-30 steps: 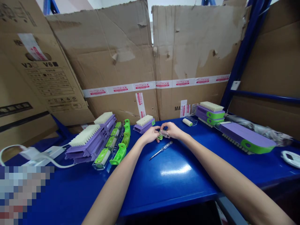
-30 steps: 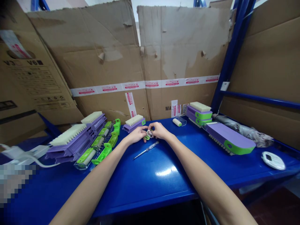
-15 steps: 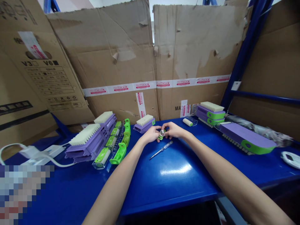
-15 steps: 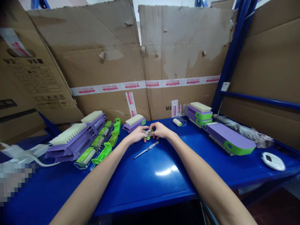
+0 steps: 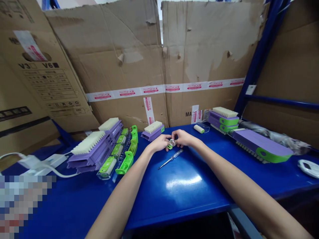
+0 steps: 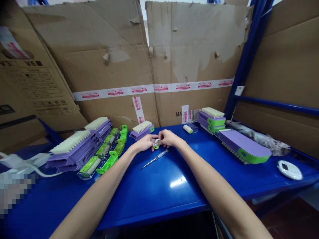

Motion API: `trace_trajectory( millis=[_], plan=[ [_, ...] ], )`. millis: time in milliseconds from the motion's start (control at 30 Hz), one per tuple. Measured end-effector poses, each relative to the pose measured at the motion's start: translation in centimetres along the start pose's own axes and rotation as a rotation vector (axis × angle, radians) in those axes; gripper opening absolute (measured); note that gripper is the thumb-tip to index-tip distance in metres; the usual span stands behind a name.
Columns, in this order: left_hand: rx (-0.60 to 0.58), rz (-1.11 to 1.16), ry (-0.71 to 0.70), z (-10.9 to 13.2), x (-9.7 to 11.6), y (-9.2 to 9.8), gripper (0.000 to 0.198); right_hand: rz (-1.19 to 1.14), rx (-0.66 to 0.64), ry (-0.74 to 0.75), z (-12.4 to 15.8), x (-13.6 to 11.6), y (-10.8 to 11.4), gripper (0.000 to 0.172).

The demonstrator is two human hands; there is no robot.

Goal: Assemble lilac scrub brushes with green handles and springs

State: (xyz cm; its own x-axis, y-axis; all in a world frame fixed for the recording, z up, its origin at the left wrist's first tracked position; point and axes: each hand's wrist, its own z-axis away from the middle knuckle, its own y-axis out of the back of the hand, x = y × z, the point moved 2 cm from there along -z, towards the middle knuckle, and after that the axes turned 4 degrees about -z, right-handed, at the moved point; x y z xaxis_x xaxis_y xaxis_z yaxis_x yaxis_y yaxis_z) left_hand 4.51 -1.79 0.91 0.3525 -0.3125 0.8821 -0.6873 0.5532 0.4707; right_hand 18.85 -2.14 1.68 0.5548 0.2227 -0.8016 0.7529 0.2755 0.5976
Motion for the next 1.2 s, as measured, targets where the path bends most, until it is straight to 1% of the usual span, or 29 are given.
trace_trajectory(
  millis=[133, 233, 333, 467, 567, 600, 667, 733, 767, 833, 900, 967, 1067, 1133, 1200],
  plan=[
    [0.005, 0.009, 0.005, 0.0, -0.1, 0.0, 0.024, 0.009, 0.011, -0.012, 0.0, 0.0, -0.1, 0.015],
    [0.007, 0.044, 0.025, 0.0, -0.4, 0.1, 0.034, -0.062, -0.003, -0.009, 0.0, 0.3, 0.0, 0.017],
    [0.037, 0.072, 0.035, 0.0, -0.5, 0.3, 0.043, -0.149, -0.017, -0.006, 0.1, 0.5, 0.3, 0.021],
    [0.088, 0.069, 0.013, 0.1, -0.3, 0.5, 0.035, -0.224, 0.005, 0.007, 0.2, 0.5, 0.6, 0.022],
    [0.077, 0.102, 0.014, 0.4, 0.1, 0.5, 0.033, -0.257, 0.007, 0.056, 0.3, 0.3, 0.7, 0.021],
    [0.08, 0.112, 0.015, 0.4, 0.3, 0.5, 0.032, -0.264, -0.008, 0.077, 0.3, 0.2, 0.6, 0.024],
    [0.109, 0.115, 0.026, 0.6, 0.5, 0.6, 0.03, -0.266, -0.051, 0.101, 0.3, 0.2, 0.6, 0.035],
    [0.149, 0.1, 0.054, 0.6, 0.7, 0.6, 0.033, -0.24, -0.086, 0.115, 0.2, 0.4, 0.4, 0.044],
    [0.16, 0.092, 0.071, 0.6, 0.8, 0.6, 0.036, -0.218, -0.089, 0.126, 0.1, 0.4, 0.4, 0.046],
    [0.169, 0.091, 0.092, 0.7, 0.9, 0.6, 0.041, -0.167, -0.055, 0.159, -0.1, 0.6, 0.2, 0.043],
    [0.168, 0.102, 0.097, 0.7, 1.0, 0.5, 0.043, -0.121, 0.002, 0.19, -0.3, 0.7, 0.2, 0.037],
    [0.161, 0.11, 0.084, 0.6, 0.8, 0.6, 0.043, -0.095, 0.056, 0.223, -0.5, 0.7, 0.2, 0.032],
    [0.136, 0.107, 0.047, 0.5, 0.3, 0.8, 0.044, -0.097, 0.079, 0.278, -0.5, 0.7, 0.2, 0.031],
    [0.11, 0.107, 0.022, 0.5, 0.0, 1.0, 0.045, -0.106, 0.072, 0.268, -0.5, 0.7, 0.2, 0.031],
    [0.089, 0.113, 0.002, 0.4, -0.3, 1.1, 0.048, -0.114, 0.074, 0.223, -0.5, 0.7, 0.3, 0.033]
  ],
)
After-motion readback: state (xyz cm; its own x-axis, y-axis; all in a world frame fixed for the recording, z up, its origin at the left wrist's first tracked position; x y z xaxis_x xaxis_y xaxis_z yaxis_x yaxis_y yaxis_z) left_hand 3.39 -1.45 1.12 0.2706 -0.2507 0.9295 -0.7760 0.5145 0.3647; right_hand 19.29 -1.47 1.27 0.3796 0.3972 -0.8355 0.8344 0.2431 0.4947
